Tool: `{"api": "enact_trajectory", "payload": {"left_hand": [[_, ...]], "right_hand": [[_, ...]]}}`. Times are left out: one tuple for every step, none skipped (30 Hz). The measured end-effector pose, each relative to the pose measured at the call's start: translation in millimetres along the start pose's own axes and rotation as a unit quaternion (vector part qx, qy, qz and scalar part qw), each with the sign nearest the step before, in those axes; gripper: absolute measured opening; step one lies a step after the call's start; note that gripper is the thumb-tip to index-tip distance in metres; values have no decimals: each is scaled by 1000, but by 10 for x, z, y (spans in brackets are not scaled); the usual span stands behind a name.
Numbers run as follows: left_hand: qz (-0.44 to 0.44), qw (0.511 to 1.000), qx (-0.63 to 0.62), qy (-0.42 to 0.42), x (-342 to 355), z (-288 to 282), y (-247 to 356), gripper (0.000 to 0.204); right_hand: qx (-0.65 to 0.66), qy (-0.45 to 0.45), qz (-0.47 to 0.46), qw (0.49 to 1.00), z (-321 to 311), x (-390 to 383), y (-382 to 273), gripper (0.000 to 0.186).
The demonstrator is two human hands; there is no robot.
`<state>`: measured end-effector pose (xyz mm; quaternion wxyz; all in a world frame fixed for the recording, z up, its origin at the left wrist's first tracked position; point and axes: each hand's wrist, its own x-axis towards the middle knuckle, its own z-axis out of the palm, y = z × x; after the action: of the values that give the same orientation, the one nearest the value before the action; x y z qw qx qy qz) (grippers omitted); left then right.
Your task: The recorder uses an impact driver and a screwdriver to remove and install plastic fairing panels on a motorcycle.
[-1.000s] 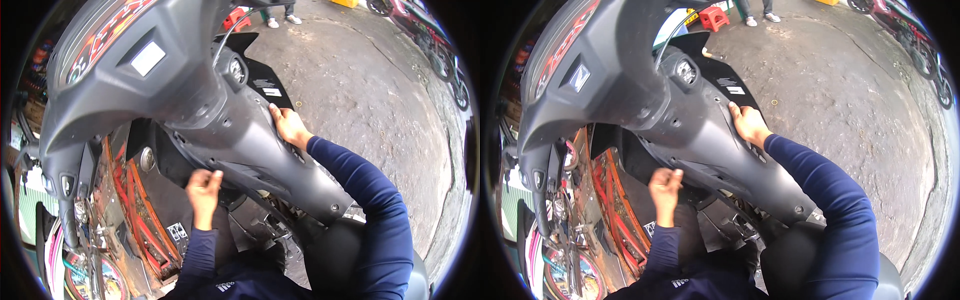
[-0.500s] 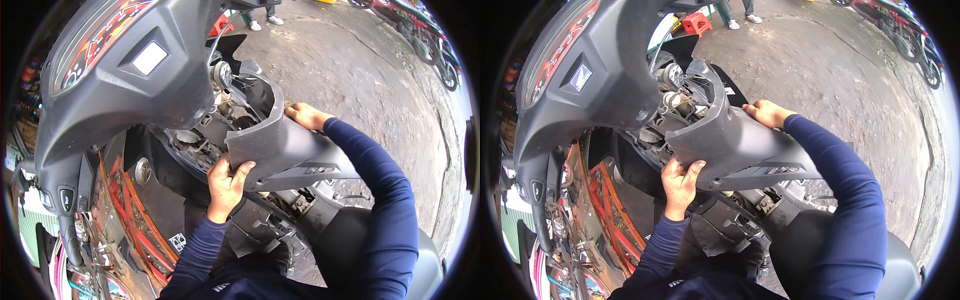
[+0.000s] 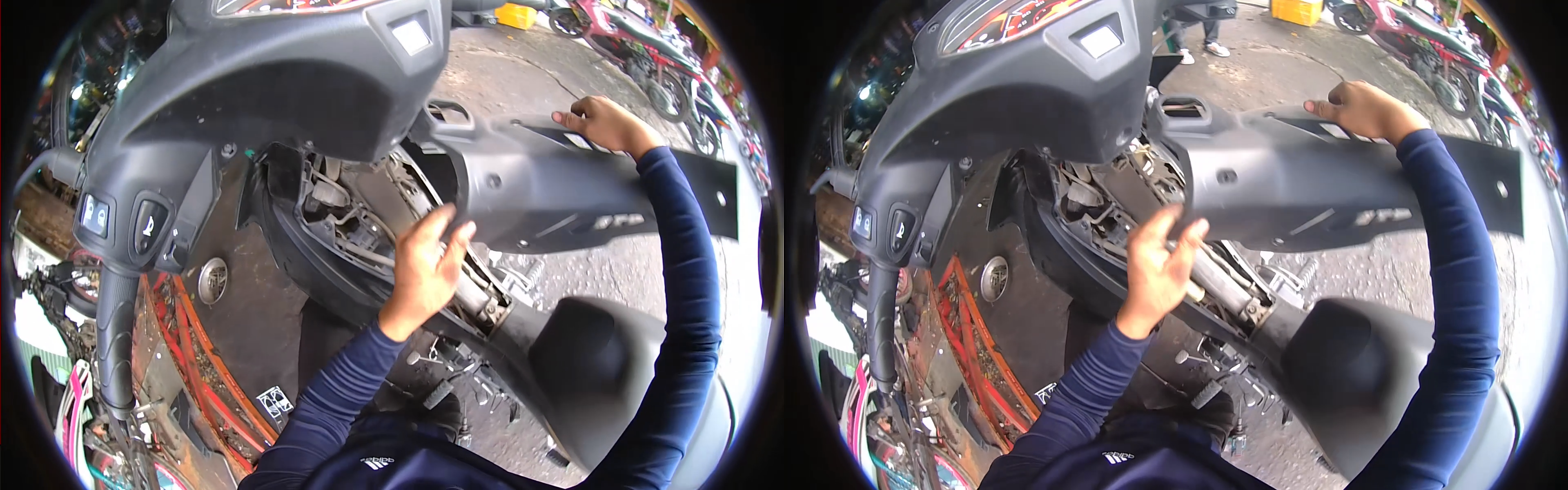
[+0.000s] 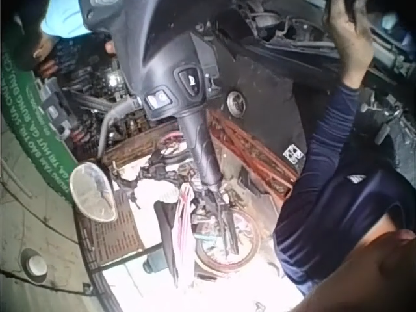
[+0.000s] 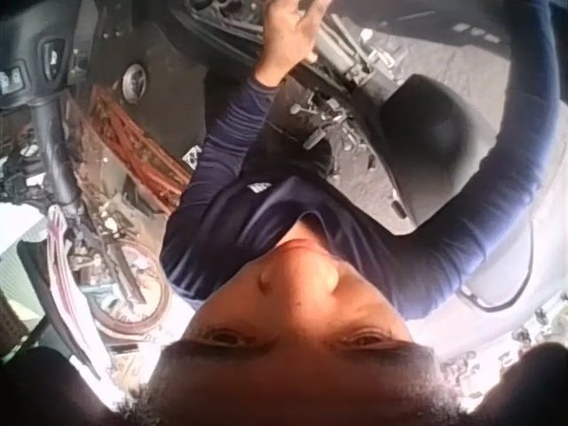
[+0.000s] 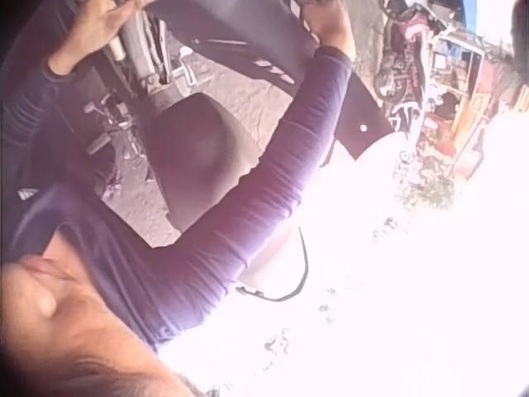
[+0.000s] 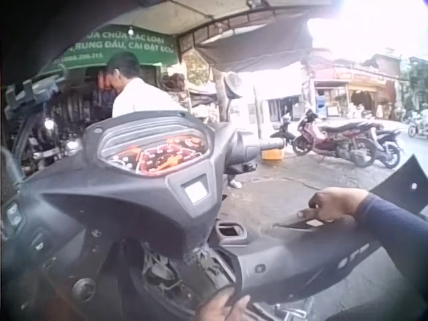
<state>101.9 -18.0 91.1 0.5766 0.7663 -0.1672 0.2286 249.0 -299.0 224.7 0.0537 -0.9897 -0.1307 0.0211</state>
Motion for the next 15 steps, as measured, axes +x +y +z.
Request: {"api": "enact_trajectory", "payload": {"left_hand": [[32, 999, 4, -5, 65, 11, -15, 20], [64, 998, 8, -10, 131, 12, -31, 20], [52, 999, -12, -12, 156, -39, -67, 20], [44, 998, -36, -14, 206, -59, -88, 21], [71, 997, -10, -11, 235, -119, -78, 21], [68, 996, 47, -26, 265, -188, -37, 23], [108, 991, 82, -20, 284, -195, -8, 23], [148, 982, 117, -12, 299, -191, 18, 23], [149, 983, 110, -14, 317, -140, 35, 23], [161, 977, 138, -35, 319, -127, 61, 23], [173, 969, 167, -55, 332, -107, 80, 23], [169, 970, 167, -57, 351, -111, 101, 23], [187, 965, 171, -62, 388, -105, 116, 22], [204, 961, 174, -67, 399, -100, 121, 21], [200, 961, 182, -62, 412, -100, 115, 20]], "right_hand": [[-1, 30, 1, 1000, 44, -86, 44, 70], [-3, 61, 1, 998, 101, -170, 82, 71], [4, 88, 5, 996, 206, -176, 43, 71], [13, 93, 12, 995, 284, -209, 20, 72], [31, 106, 9, 994, 384, -228, -15, 72], [49, 114, 10, 992, 519, -252, -35, 73], [26, 105, 31, 994, 604, -288, -39, 74], [-47, 150, 24, 987, 762, -376, -44, 75], [-43, 136, 32, 989, 865, -423, -35, 76], [-36, 121, 35, 991, 926, -457, -104, 76], [-20, 116, 26, 993, 972, -506, -148, 77], [-3, 110, 8, 994, 1029, -526, -215, 77], [14, 104, 1, 995, 1054, -536, -252, 77], [31, 97, -7, 995, 1089, -531, -290, 77], [55, 85, -11, 995, 1091, -532, -382, 76]]}}
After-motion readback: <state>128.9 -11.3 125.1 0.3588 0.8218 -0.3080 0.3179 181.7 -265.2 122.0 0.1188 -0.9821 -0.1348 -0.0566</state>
